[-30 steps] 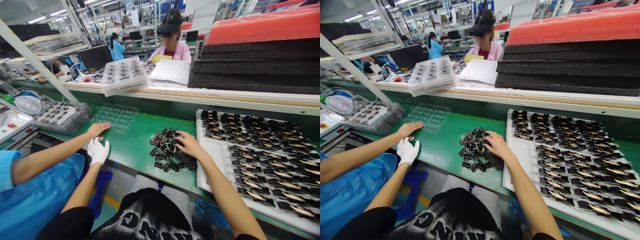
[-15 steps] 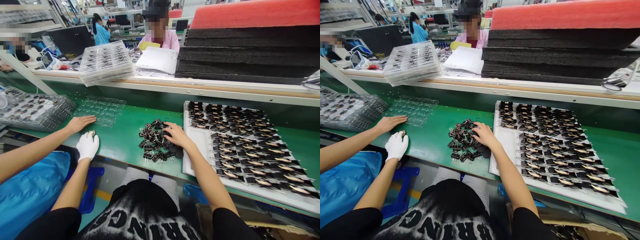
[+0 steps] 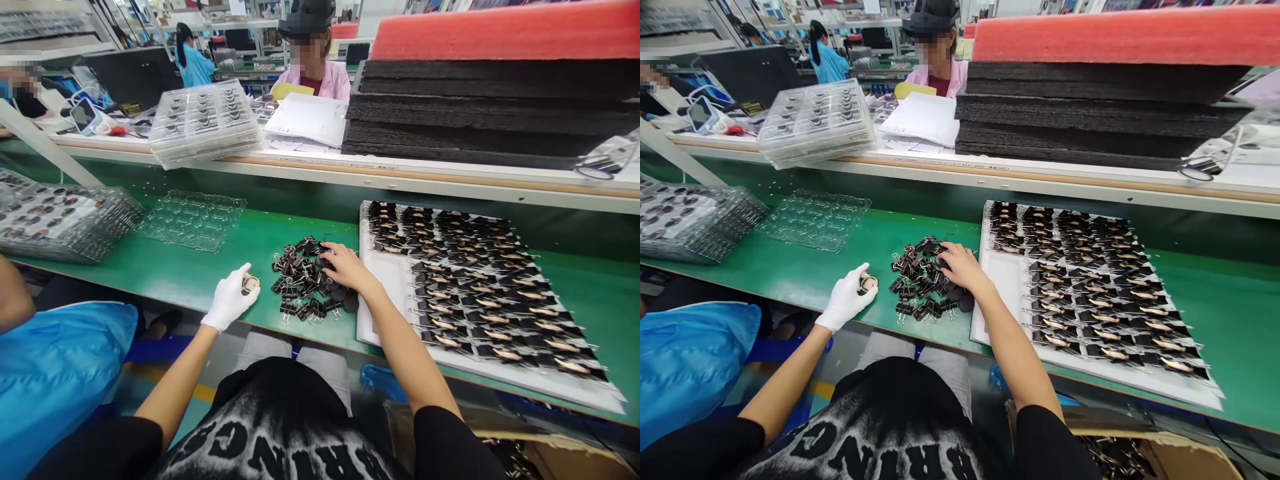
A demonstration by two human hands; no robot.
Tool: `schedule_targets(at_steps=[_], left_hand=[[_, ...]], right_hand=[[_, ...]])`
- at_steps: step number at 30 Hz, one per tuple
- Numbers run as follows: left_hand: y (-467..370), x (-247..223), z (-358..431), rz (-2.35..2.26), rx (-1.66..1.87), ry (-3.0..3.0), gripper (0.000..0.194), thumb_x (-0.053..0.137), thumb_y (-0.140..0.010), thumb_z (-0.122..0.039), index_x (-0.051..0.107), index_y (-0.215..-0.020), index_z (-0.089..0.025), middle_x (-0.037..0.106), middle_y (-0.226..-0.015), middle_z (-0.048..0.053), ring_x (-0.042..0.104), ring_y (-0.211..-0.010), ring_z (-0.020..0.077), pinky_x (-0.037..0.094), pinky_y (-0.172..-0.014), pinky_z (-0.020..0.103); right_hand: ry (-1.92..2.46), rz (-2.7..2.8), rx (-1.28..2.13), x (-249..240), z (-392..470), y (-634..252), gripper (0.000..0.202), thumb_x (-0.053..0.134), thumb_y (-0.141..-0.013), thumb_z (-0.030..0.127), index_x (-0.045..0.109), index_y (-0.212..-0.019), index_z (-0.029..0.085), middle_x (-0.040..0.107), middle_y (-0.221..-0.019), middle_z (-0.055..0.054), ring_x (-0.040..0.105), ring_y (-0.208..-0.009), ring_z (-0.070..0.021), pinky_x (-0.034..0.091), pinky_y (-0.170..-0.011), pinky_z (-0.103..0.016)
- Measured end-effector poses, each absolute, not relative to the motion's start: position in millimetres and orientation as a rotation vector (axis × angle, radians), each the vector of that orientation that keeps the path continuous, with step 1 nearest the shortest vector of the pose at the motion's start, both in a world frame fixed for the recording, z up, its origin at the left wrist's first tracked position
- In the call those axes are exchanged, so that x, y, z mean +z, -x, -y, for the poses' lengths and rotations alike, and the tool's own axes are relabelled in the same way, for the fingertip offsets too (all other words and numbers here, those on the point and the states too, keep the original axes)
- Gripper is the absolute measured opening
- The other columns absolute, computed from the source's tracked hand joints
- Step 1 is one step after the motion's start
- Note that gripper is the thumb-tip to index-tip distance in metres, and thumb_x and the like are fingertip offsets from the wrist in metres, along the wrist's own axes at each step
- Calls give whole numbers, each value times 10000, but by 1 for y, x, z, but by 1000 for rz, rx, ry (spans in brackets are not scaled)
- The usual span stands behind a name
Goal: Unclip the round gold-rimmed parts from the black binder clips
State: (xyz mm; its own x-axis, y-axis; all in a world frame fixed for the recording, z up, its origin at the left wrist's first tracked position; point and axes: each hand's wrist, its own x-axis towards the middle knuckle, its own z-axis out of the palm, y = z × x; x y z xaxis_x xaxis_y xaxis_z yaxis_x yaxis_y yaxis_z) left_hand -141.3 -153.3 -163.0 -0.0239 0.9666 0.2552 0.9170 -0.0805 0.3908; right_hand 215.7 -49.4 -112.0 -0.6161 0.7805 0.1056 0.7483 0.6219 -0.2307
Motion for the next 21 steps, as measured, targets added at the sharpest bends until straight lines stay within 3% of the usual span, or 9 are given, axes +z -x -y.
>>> schedule_targets(at_steps=[4, 8, 12, 21], left_hand=[[116, -159, 135, -1830, 696, -2123, 466, 640, -872, -336, 683, -1325, -237, 754, -983, 36, 701, -832, 205, 506, -824, 322], [103, -155, 121, -1757, 757, -2096, 347, 633, -902, -376, 748, -1212, -272, 778, -1104, 48, 711, -910, 228, 510, -894, 353], [100, -156, 119, -1741, 888, -1960, 345, 587, -943, -448, 746, -1178, -250, 785, -1141, 59, 712, -884, 216, 536, -901, 352], [107, -161, 108, -1804, 1259, -1552, 356, 487, -992, -435, 626, -1190, -174, 746, -967, 70, 676, -825, 162, 562, -811, 305]], right_hand=[[1261, 2644, 253, -110, 51, -216, 309, 654, -948, 218, 689, -1254, 223, 472, -1620, -146, 487, -1396, -389, 499, -1044, -638], [1265, 2639, 266, -108, 52, -216, 320, 667, -944, 218, 688, -1263, 222, 471, -1621, -148, 482, -1402, -390, 501, -1041, -636], [1271, 2635, 281, -107, 52, -216, 310, 670, -951, 230, 685, -1260, 216, 474, -1624, -138, 478, -1407, -381, 480, -1074, -623], [1266, 2590, 356, -106, 52, -216, 262, 646, -965, 216, 682, -1224, 212, 479, -1617, -151, 460, -1427, -384, 442, -1098, -633]])
